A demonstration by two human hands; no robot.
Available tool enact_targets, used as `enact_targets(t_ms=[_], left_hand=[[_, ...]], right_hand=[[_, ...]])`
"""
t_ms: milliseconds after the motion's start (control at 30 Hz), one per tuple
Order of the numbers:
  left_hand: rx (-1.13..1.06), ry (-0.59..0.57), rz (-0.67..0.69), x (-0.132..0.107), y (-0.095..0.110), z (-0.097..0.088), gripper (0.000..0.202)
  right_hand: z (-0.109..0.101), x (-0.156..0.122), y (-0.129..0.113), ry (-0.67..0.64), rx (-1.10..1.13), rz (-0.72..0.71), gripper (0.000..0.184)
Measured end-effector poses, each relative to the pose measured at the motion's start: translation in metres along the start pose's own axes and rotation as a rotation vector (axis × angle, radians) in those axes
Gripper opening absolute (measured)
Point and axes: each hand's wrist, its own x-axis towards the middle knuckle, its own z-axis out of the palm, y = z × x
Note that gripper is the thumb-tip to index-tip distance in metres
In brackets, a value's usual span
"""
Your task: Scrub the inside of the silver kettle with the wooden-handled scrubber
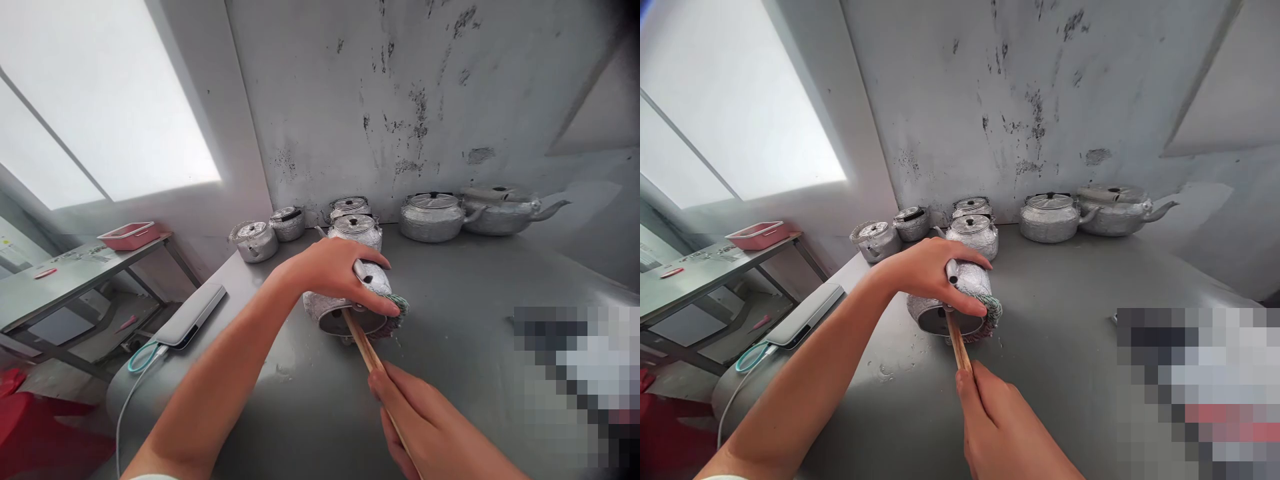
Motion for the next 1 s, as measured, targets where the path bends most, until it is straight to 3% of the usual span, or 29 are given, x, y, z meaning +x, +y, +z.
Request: enact_targets(t_ms=[367,600,1000], left_hand=[[-0.008,-0.039,0.052,-0.004,0.007,-0.004,0.085],[0.014,-0.006,0.02,-0.001,0.005,0.0,0.071],[-0.012,0.002,-0.025,0.001,0.0,-0.001,0.071]], right_hand=[[0.005,0.004,0.003,-0.008,0.026,0.07,0.044],[0.004,0.001,-0.003,-0.003,0.069,0.061,0.044],[-0.004,-0.002,-0.012,0.007,0.075,0.107,0.044]])
